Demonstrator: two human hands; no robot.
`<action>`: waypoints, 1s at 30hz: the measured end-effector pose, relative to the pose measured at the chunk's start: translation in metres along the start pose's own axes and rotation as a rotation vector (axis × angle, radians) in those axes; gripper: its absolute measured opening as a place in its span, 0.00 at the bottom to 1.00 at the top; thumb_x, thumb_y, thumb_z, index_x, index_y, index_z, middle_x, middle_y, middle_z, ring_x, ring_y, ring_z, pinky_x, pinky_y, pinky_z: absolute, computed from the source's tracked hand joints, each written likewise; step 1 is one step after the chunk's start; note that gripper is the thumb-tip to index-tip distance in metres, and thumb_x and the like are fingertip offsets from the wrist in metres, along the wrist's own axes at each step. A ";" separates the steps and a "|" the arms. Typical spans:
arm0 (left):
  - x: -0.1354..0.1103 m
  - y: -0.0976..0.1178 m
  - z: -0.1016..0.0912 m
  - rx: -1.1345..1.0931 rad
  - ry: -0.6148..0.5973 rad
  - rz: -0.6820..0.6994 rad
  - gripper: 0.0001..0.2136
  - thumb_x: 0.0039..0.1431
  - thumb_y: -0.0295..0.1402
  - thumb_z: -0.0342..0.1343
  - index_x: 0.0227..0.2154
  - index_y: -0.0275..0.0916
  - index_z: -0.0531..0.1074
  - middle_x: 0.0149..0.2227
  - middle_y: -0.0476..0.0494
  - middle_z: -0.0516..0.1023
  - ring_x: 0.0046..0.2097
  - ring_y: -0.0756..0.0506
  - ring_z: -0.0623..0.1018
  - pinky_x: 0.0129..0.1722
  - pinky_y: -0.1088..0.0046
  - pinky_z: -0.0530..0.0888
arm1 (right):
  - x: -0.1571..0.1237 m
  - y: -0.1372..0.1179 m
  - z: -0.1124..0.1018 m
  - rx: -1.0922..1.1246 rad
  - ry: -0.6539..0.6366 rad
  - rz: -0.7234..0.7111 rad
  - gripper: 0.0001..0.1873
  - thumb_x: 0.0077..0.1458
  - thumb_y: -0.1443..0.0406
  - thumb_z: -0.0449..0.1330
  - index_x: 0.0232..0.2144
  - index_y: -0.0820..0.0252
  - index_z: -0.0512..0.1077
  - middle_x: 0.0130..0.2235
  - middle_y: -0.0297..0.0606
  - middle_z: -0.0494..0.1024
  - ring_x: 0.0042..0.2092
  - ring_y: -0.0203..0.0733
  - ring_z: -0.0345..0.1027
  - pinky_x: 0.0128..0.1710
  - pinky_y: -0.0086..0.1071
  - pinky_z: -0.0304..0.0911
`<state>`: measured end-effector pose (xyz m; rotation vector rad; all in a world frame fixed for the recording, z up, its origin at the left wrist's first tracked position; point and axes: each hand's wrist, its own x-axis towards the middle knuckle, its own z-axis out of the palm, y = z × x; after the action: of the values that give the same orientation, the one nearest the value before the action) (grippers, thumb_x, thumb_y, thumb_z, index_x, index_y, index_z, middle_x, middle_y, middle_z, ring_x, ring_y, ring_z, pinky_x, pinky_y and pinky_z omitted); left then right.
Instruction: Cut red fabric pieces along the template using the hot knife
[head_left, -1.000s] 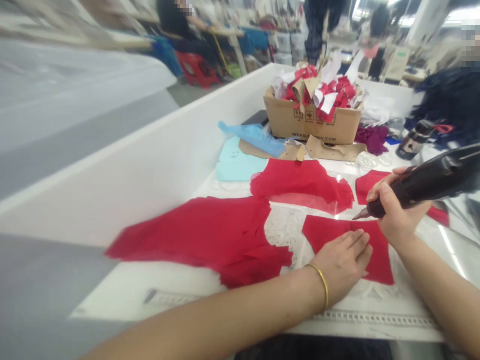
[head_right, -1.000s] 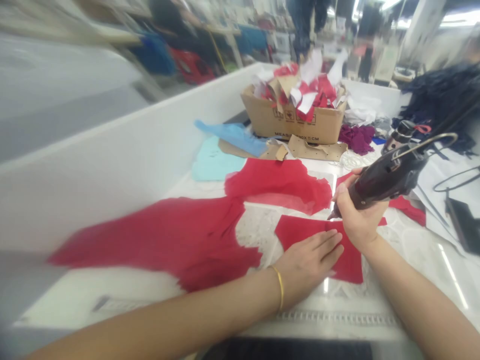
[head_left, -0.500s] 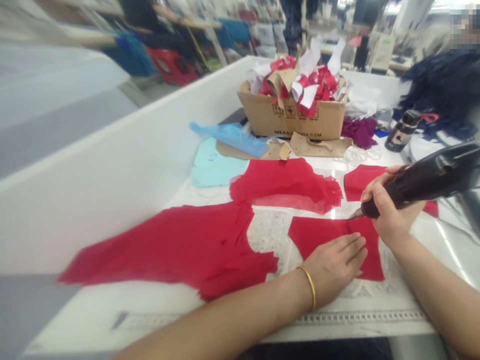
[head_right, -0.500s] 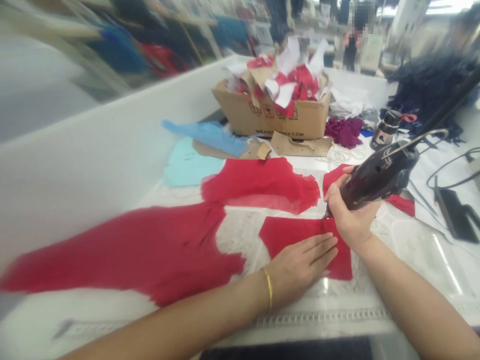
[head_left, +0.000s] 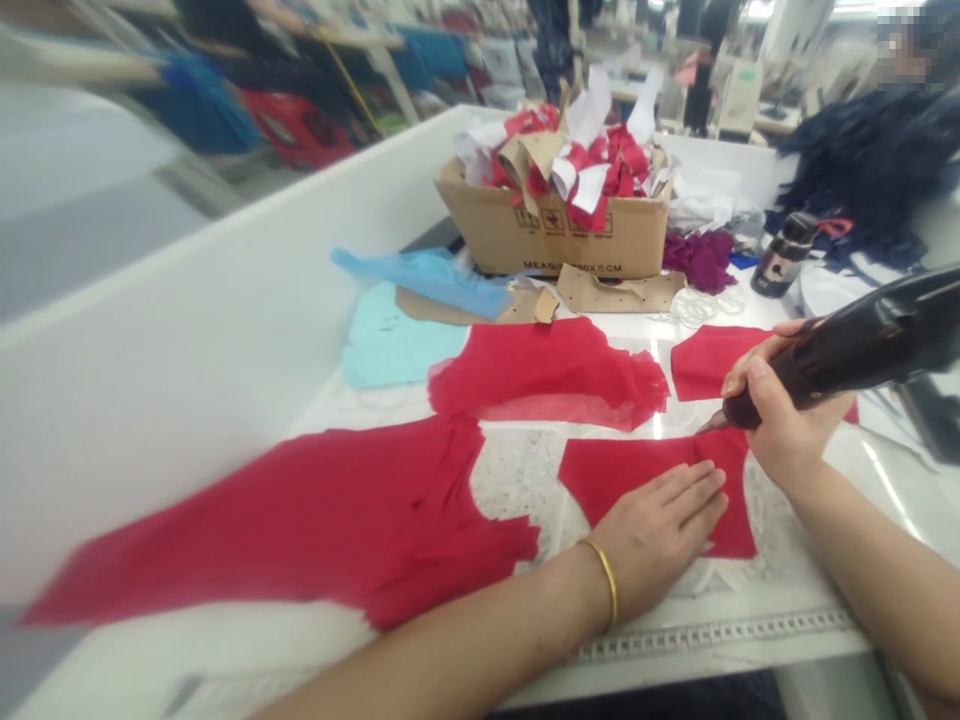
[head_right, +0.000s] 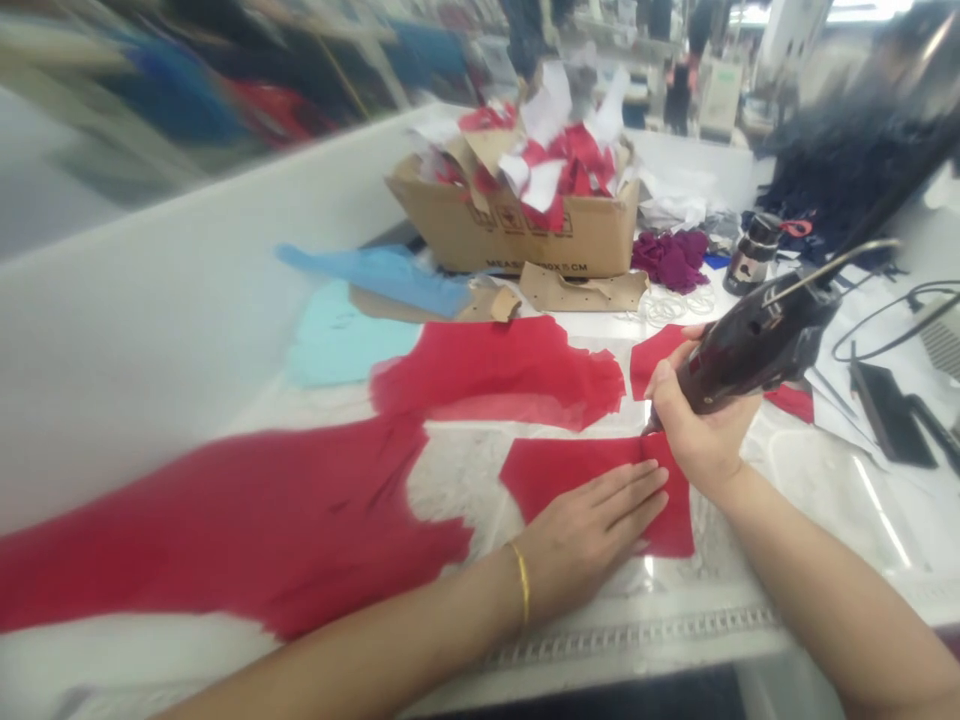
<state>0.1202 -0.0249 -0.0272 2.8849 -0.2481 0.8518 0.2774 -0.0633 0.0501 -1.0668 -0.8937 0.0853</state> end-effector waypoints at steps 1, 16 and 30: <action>0.000 0.000 0.000 -0.012 -0.005 0.004 0.15 0.72 0.31 0.53 0.54 0.26 0.72 0.58 0.29 0.77 0.63 0.39 0.74 0.64 0.61 0.72 | 0.002 -0.001 -0.003 -0.007 0.004 -0.013 0.15 0.54 0.67 0.64 0.42 0.55 0.64 0.24 0.24 0.75 0.21 0.36 0.70 0.24 0.33 0.70; -0.001 0.000 -0.003 -0.074 -0.018 0.022 0.15 0.73 0.26 0.46 0.54 0.27 0.72 0.56 0.31 0.78 0.62 0.39 0.75 0.63 0.60 0.74 | 0.006 0.002 -0.022 -0.075 0.044 -0.014 0.14 0.54 0.65 0.65 0.41 0.54 0.65 0.23 0.23 0.73 0.19 0.34 0.67 0.18 0.29 0.64; 0.002 -0.002 -0.004 -0.039 0.004 0.035 0.15 0.74 0.27 0.43 0.53 0.28 0.73 0.54 0.33 0.80 0.59 0.40 0.78 0.60 0.60 0.76 | 0.016 0.002 -0.040 -0.096 0.141 -0.070 0.14 0.53 0.67 0.65 0.40 0.56 0.66 0.23 0.23 0.72 0.21 0.35 0.69 0.22 0.31 0.67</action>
<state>0.1201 -0.0223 -0.0227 2.8505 -0.3118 0.8491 0.3156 -0.0834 0.0508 -1.1153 -0.8127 -0.0909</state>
